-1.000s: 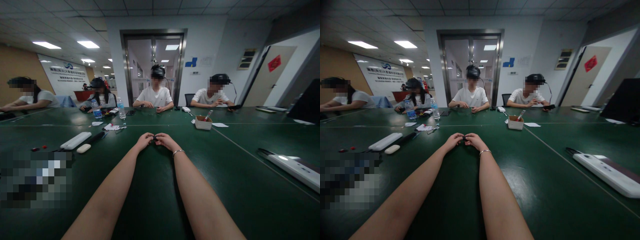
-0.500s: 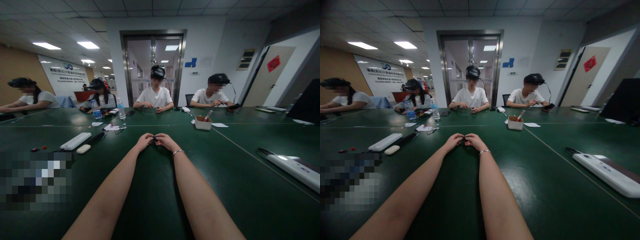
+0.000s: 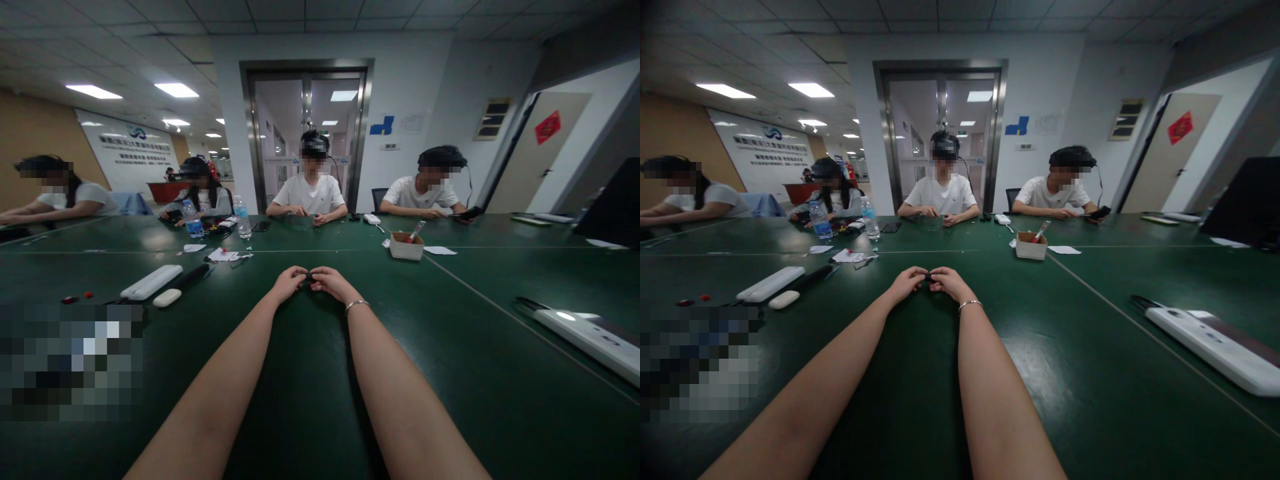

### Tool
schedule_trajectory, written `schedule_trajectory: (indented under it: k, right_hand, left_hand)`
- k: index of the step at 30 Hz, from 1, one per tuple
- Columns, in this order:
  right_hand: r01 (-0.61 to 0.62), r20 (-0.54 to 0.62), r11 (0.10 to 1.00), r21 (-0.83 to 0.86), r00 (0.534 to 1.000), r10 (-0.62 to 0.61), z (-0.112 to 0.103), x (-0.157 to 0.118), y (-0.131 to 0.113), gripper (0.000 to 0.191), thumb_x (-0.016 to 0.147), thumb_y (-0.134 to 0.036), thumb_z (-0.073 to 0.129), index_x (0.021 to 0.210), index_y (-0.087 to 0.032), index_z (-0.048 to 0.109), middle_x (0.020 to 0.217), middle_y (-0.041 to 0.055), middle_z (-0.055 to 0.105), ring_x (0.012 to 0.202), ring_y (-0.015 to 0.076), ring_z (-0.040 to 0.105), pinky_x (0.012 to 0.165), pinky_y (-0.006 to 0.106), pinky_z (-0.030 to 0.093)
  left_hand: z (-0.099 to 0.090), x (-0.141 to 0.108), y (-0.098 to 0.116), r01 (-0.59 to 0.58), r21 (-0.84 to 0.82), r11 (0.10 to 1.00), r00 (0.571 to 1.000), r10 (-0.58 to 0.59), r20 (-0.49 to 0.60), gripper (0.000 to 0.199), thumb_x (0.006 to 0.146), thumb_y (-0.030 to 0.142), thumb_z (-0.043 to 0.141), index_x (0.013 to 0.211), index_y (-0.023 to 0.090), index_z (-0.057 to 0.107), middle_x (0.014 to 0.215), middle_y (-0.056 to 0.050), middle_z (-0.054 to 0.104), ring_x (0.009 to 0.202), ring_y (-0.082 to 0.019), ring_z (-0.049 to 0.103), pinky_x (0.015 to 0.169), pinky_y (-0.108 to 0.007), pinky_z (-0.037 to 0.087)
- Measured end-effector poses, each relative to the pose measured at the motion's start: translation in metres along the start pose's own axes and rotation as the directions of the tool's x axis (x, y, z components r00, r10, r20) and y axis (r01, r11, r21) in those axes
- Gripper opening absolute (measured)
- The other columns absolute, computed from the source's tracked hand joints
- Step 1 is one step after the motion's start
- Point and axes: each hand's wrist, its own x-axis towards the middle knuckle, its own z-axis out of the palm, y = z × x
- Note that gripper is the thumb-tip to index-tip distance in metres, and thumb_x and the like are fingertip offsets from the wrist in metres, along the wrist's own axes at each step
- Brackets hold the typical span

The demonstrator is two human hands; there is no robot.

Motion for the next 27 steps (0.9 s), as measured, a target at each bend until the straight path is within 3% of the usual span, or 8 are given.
schedule_trajectory:
  k: [8, 13, 17, 27]
  right_hand:
    - [-0.001, -0.009, 1.000, 0.005, 1.000, 0.001, 0.0006, -0.0005, -0.0002, 0.012, 0.080, -0.002, 0.052, 0.088, -0.011, 0.056, 0.065, 0.0045, 0.063, 0.050, 0.0099, 0.062, 0.052, 0.020, 0.053]
    - [0.011, -0.014, 1.000, -0.001, 1.000, -0.011, 0.0007, -0.0023, -0.0009, 0.013, 0.079, -0.003, 0.055, 0.089, -0.011, 0.057, 0.063, 0.0036, 0.063, 0.050, 0.0102, 0.062, 0.052, 0.021, 0.054]
    - [0.005, -0.019, 1.000, 0.002, 1.000, -0.005, 0.0013, -0.0038, -0.0017, 0.013, 0.077, -0.003, 0.057, 0.088, -0.010, 0.057, 0.061, 0.0034, 0.063, 0.049, 0.0098, 0.062, 0.051, 0.020, 0.053]
    - [0.003, -0.007, 1.000, 0.018, 1.000, -0.003, 0.0012, -0.0028, -0.0014, 0.012, 0.079, -0.002, 0.054, 0.088, -0.010, 0.057, 0.063, 0.0037, 0.063, 0.050, 0.0098, 0.062, 0.049, 0.018, 0.053]
  left_hand:
    - [0.0013, 0.0022, -0.0013, 0.035, 0.007, 0.999, 0.999, -0.035, -0.009, 0.024, 0.079, 0.031, 0.048, 0.092, 0.015, 0.060, 0.074, -0.003, 0.058, 0.058, -0.008, 0.051, 0.049, -0.019, 0.041]
    - [0.0004, 0.0002, 0.0013, 0.028, -0.025, 0.999, 0.999, -0.028, -0.021, 0.024, 0.074, 0.023, 0.053, 0.097, 0.016, 0.059, 0.083, -0.003, 0.058, 0.059, -0.007, 0.052, 0.048, -0.017, 0.040]
    - [-0.0003, -0.0005, 0.0019, 0.008, -0.017, 1.000, 0.999, -0.008, -0.032, 0.025, 0.072, 0.017, 0.054, 0.096, 0.016, 0.060, 0.079, -0.002, 0.057, 0.059, -0.007, 0.051, 0.049, -0.018, 0.040]
    - [0.0007, 0.0015, 0.0001, 0.027, -0.009, 1.000, 0.999, -0.027, -0.027, 0.023, 0.080, 0.028, 0.046, 0.090, 0.014, 0.060, 0.066, 0.000, 0.054, 0.053, -0.007, 0.049, 0.048, -0.019, 0.040]
